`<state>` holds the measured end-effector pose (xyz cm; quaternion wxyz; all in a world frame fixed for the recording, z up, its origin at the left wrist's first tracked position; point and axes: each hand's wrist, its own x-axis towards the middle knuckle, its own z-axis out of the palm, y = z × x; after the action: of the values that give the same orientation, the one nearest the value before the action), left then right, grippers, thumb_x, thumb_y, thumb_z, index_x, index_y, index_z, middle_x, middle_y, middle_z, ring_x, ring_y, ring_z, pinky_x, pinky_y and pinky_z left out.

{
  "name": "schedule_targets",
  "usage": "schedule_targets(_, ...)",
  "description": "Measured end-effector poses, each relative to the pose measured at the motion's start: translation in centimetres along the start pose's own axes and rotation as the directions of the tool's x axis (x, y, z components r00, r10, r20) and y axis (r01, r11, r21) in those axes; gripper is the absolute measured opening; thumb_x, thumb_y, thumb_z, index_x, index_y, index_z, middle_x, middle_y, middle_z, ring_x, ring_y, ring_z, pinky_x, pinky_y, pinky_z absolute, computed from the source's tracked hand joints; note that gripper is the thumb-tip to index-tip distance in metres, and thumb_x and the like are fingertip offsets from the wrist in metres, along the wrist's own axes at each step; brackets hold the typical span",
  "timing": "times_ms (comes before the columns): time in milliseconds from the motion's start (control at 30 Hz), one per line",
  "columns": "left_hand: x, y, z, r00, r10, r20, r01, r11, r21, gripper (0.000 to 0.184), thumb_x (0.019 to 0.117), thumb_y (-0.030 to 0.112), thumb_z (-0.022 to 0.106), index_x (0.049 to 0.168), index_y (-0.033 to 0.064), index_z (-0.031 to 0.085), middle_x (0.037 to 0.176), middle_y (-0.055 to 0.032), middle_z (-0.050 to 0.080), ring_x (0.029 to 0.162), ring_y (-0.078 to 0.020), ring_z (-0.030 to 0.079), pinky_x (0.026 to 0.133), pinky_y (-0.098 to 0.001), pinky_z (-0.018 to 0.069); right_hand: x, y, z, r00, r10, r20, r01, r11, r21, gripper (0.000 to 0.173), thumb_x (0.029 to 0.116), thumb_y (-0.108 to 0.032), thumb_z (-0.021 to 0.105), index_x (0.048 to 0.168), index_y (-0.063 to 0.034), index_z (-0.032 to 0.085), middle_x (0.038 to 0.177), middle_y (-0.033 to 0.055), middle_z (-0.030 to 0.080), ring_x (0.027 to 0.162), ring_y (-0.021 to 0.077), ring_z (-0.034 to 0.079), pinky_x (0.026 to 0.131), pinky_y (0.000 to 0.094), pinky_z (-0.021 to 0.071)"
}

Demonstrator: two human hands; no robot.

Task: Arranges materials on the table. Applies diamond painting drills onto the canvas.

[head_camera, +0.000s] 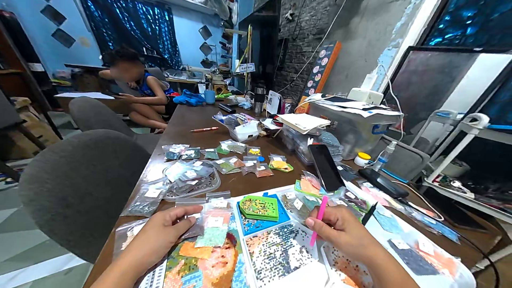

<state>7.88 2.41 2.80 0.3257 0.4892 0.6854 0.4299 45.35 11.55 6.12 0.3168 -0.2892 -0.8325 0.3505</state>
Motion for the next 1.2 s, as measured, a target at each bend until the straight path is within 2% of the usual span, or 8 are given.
schedule_targets(233,0.06,-0.19,-0.03,1.0,-0.004,0.003,0.004,1.0,0.003,0.022,0.0998,0.006,0.06,0.119,0.0097,0.072,0.103,-0.0022,0.073,0.078,-0.0072,0.064,0.069,-0.0263,0.0517,-0.07,-0.14,-0.02,1.0,0.013,0.028,-0.013,1.0,0.013,0.028,0.1016,-0.031,0.059,0.083,-0.0112,0.067,0.066,-0.0129,0.057,0.059,-0.0093,0.053,0.056,0.0108,0.0442)
schedule_targets(400,0.05,-0.19,-0.05,1.0,-0.003,0.002,0.003,1.0,0.002,0.023,0.0993,0.005,0.061,0.119,0.0095,0.072,0.104,-0.0024,0.073,0.082,-0.0076,0.065,0.073,-0.0272,0.0525,-0.05,-0.04,-0.04,1.0,0.011,0.026,-0.011,1.0,0.007,0.029,0.1018,-0.032,0.058,0.083,-0.0112,0.067,0.065,-0.0131,0.057,0.059,-0.0091,0.052,0.056,0.0106,0.044)
schedule_targets(533,0.08,-0.14,-0.05,1.0,-0.014,0.004,0.014,1.0,-0.003,0.022,0.0996,0.006,0.061,0.119,0.0097,0.072,0.105,-0.0021,0.073,0.079,-0.0073,0.065,0.069,-0.026,0.0517,-0.02,-0.01,-0.02,0.999,0.012,0.033,-0.012,1.0,0.008,0.029,0.1018,-0.032,0.059,0.083,-0.0116,0.067,0.065,-0.0131,0.056,0.059,-0.0093,0.051,0.055,0.0102,0.0424)
schedule_targets(767,0.02,0.04,-0.04,1.0,-0.016,0.002,0.016,1.0,-0.01,0.022,0.0997,0.005,0.061,0.118,0.0092,0.072,0.103,-0.0028,0.073,0.079,-0.0073,0.064,0.069,-0.0254,0.0515,0.0,-0.12,-0.01,0.999,0.017,0.034,-0.017,1.0,0.002,0.03,0.1017,-0.032,0.058,0.083,-0.0111,0.068,0.065,-0.0132,0.056,0.059,-0.0092,0.052,0.056,0.0101,0.0434)
schedule_targets(933,0.09,-0.15,-0.13,1.0,-0.005,0.004,0.005,1.0,0.003,0.023,0.0993,0.006,0.06,0.119,0.0094,0.072,0.105,-0.0025,0.073,0.082,-0.0076,0.065,0.073,-0.0271,0.0521,0.01,0.0,0.08,0.999,0.007,0.044,-0.007,1.0,0.012,0.029,0.1017,-0.031,0.058,0.083,-0.0111,0.068,0.065,-0.0134,0.056,0.058,-0.0101,0.05,0.055,0.0095,0.0415)
schedule_targets(1200,0.06,-0.15,-0.18,1.0,-0.003,0.005,0.003,1.0,0.008,0.023,0.0997,0.006,0.061,0.12,0.0097,0.072,0.102,-0.0016,0.073,0.075,-0.0061,0.062,0.066,-0.0249,0.0493,0.03,-0.15,0.16,0.998,0.029,0.049,-0.029,1.0,0.003,0.028,0.1014,-0.031,0.058,0.084,-0.0113,0.068,0.065,-0.0131,0.056,0.059,-0.0092,0.052,0.056,0.0103,0.0433)
